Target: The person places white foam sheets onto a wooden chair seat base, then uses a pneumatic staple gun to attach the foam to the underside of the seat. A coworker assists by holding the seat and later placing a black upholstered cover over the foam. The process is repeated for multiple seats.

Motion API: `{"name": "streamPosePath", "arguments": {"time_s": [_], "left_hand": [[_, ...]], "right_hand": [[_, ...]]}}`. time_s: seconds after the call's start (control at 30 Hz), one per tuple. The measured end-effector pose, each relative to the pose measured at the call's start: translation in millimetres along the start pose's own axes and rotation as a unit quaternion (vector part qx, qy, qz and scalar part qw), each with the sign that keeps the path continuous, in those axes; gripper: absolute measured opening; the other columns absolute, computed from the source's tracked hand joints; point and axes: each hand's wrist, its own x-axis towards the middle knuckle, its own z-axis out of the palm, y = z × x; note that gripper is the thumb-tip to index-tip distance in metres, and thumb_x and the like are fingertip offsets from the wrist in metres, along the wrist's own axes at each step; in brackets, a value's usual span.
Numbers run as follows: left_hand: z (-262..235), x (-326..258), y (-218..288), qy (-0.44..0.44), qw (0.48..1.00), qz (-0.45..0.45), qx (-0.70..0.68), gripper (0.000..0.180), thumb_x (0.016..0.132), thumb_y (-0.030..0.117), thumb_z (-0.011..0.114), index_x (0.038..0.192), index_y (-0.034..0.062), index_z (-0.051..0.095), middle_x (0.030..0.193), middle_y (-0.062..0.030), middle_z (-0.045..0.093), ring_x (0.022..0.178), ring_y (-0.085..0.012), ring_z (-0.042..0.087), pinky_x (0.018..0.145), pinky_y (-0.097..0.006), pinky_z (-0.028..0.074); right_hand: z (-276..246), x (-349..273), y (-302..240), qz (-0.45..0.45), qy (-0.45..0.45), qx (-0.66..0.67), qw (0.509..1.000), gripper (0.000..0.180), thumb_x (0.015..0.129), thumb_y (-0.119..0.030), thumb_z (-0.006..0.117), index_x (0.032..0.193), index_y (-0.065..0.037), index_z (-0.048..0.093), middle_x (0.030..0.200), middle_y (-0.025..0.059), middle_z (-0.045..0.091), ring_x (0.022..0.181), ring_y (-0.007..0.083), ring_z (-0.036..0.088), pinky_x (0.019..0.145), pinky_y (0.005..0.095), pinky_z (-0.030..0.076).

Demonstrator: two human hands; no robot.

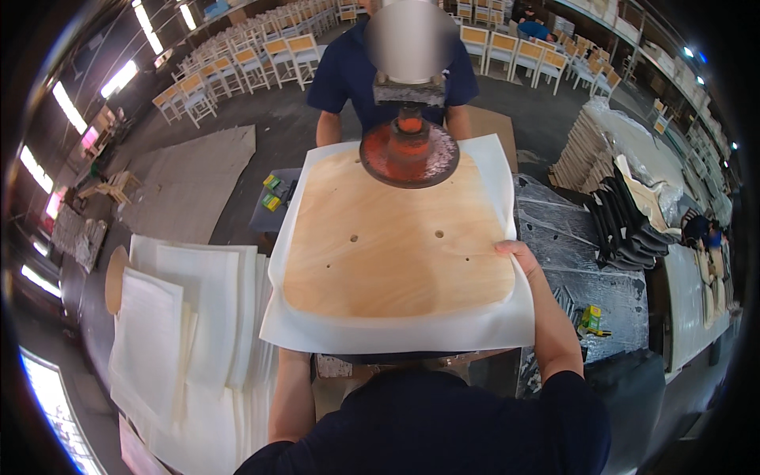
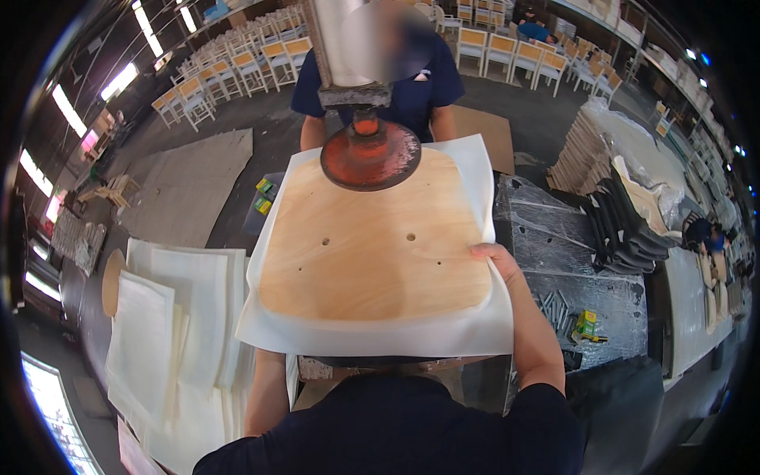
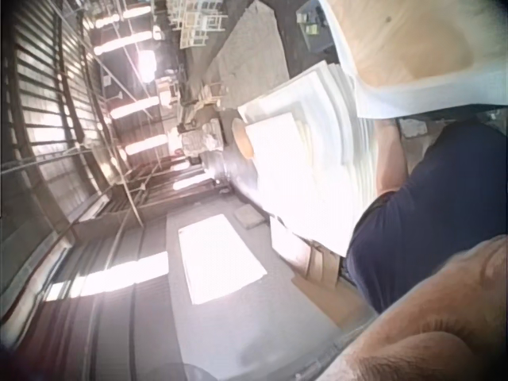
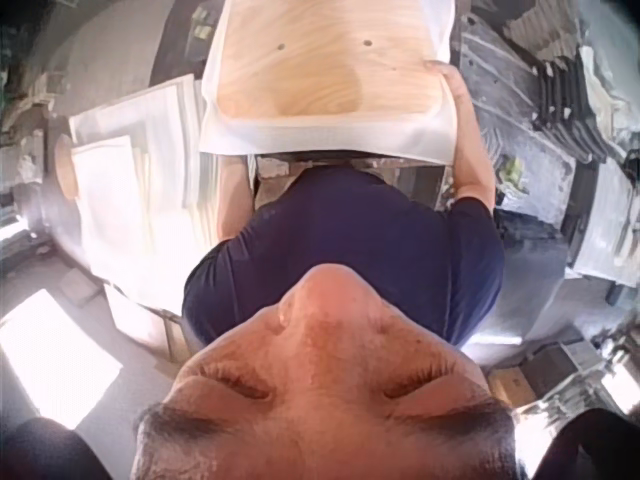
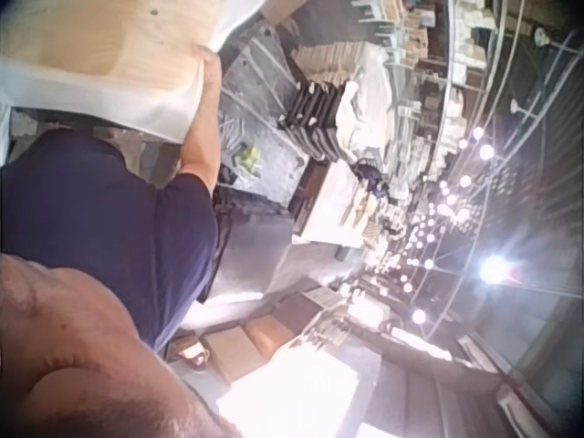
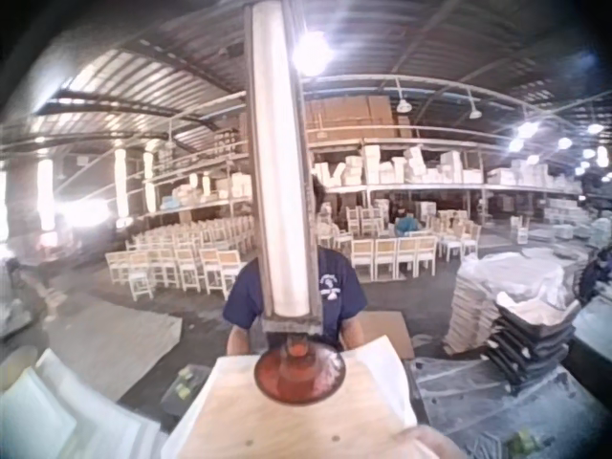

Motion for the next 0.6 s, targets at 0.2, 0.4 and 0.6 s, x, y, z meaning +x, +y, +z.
{"name": "streamPosePath", "arguments": {"time_s": [0.2, 0.4, 0.6], "left_hand": [[16.2, 8.3, -16.5, -0.032, 0.999, 0.022, 0.025, 0.057, 0.119, 0.044, 0.047, 0.159, 0.0044, 0.054, 0.149, -0.0138, 0.069, 0.133, -0.0272, 0.068, 0.11, -0.044, 0.058], [-6.2, 18.0, -17.8, -0.032, 0.999, 0.042, -0.011, 0.053, 0.118, 0.039, 0.051, 0.157, 0.0033, 0.055, 0.148, -0.0145, 0.07, 0.13, -0.0272, 0.07, 0.106, -0.044, 0.061], [-1.7, 13.4, -34.9, 0.017, 1.0, 0.002, 0.015, 0.054, 0.116, 0.038, 0.057, 0.158, 0.0045, 0.056, 0.144, -0.0125, 0.072, 0.127, -0.0266, 0.072, 0.105, -0.044, 0.061]], "right_hand": [[-12.3, -7.0, -36.5, -0.008, 0.084, -0.117, 0.99, 0.065, 0.093, -0.022, 0.074, 0.15, 0.006, 0.06, 0.135, 0.0259, 0.074, 0.116, 0.0365, 0.077, 0.106, 0.048, 0.061], [2.8, -18.2, -24.5, -0.005, 0.094, -0.055, 0.994, 0.07, 0.107, -0.048, 0.066, 0.158, -0.001, 0.054, 0.151, 0.022, 0.066, 0.129, 0.0347, 0.071, 0.111, 0.0482, 0.057], [-39.0, -65.5, 20.7, -0.02, 0.183, -0.211, 0.96, 0.062, 0.102, -0.021, 0.079, 0.155, 0.0, 0.055, 0.14, 0.0149, 0.072, 0.126, 0.0292, 0.071, 0.106, 0.0453, 0.059]]}}
